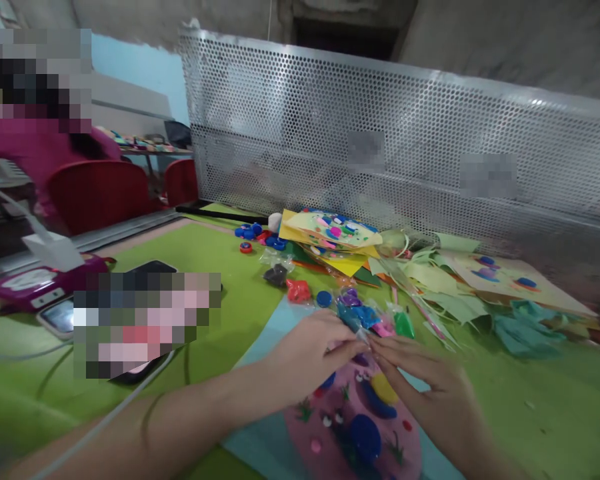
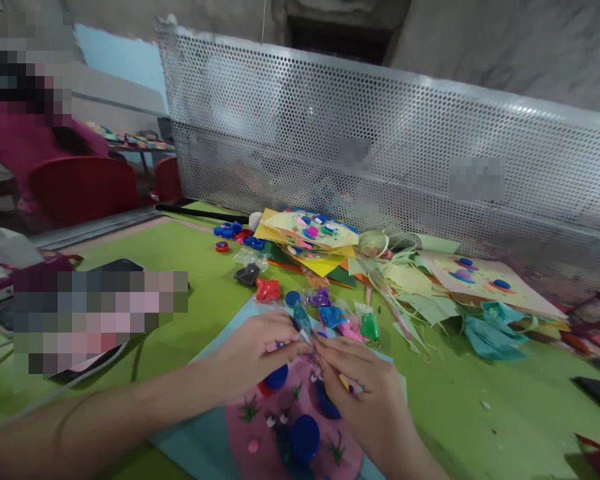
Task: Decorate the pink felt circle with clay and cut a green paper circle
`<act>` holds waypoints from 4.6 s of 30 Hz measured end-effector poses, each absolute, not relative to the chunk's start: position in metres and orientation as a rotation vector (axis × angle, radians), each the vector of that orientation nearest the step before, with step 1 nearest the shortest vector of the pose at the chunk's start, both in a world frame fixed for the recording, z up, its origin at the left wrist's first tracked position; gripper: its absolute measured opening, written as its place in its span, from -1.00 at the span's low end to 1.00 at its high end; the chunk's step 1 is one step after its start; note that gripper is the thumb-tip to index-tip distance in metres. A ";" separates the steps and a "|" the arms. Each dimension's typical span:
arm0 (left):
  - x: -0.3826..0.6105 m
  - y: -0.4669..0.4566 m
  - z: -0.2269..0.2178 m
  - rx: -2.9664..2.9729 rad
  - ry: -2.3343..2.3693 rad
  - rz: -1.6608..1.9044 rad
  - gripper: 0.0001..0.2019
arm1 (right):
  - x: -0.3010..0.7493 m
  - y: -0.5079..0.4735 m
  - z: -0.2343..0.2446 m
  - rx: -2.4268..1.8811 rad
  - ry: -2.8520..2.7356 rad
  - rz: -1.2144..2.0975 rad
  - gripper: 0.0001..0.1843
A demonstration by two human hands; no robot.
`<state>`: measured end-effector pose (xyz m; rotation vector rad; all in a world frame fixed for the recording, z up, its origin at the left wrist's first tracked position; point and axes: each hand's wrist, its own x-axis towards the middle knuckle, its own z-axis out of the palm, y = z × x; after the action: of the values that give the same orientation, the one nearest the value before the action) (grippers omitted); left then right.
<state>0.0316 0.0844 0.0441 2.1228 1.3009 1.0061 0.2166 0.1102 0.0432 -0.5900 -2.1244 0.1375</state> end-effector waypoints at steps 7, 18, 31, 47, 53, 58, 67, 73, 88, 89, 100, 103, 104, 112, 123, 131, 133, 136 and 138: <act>0.031 0.082 0.053 2.146 1.333 1.018 -0.68 | 0.213 0.113 0.033 -0.669 -2.052 0.259 -0.87; 0.030 0.084 0.058 2.135 1.277 1.067 -0.81 | 0.210 0.124 0.039 -0.927 -1.882 0.369 -0.85; 0.023 0.076 0.064 2.073 1.092 1.136 -0.69 | 0.233 0.122 0.040 -0.689 -2.429 0.214 -0.54; 0.024 0.065 0.063 2.059 1.339 1.262 -0.11 | 0.225 0.110 0.043 -0.755 -2.367 0.158 -0.56; 0.030 0.062 0.056 2.050 1.494 1.271 -0.11 | 0.222 0.107 0.042 -0.795 -2.385 0.117 -0.59; 0.034 0.063 0.052 2.117 1.518 1.352 -0.12 | 0.223 0.108 0.038 -0.740 -2.354 0.043 -0.62; 0.038 0.061 0.054 1.951 1.507 1.420 -0.10 | 0.221 0.106 0.043 -0.754 -2.395 -0.019 -0.61; 0.031 0.065 0.062 1.608 1.404 1.357 -0.09 | 0.224 0.110 0.043 -0.799 -2.372 -0.017 -0.64; 0.016 0.082 0.061 1.569 1.391 1.414 -0.19 | 0.242 0.143 0.046 -1.379 -2.170 0.193 -0.55; 0.017 0.081 0.062 1.600 1.423 1.401 -0.26 | 0.242 0.142 0.046 -1.381 -2.168 0.193 -0.55; 0.016 0.080 0.065 1.593 1.459 1.453 -0.45 | 0.243 0.143 0.045 -1.377 -2.187 0.172 -0.60; 0.015 0.080 0.066 1.528 1.440 1.474 -0.45 | 0.243 0.143 0.044 -1.384 -2.199 0.156 -0.57; 0.015 0.080 0.066 1.502 1.438 1.479 -0.44 | 0.243 0.143 0.044 -1.385 -2.200 0.151 -0.55; 0.012 0.084 0.061 1.355 1.382 1.524 -0.37 | 0.245 0.144 0.040 -1.419 -2.205 0.144 -0.54; 0.014 0.088 0.061 1.217 1.266 1.496 -0.47 | 0.243 0.140 0.046 -1.392 -2.238 0.179 -0.61; 0.014 0.089 0.060 1.149 1.212 1.426 -0.42 | 0.242 0.137 0.049 -1.396 -2.290 0.178 -0.60; 0.014 0.090 0.059 1.152 1.192 1.414 -0.38 | 0.242 0.136 0.050 -1.366 -2.317 0.204 -0.63; 0.014 0.090 0.057 1.164 1.159 1.383 -0.24 | 0.240 0.134 0.051 -1.279 -2.363 0.236 -0.62; 0.014 0.088 0.056 1.177 1.148 1.355 -0.15 | 0.240 0.131 0.051 -1.226 -2.400 0.234 -0.57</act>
<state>0.0141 0.0882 0.0563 1.1772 1.1482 1.3550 0.2395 0.1310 0.0507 -1.2258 -2.3999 0.2338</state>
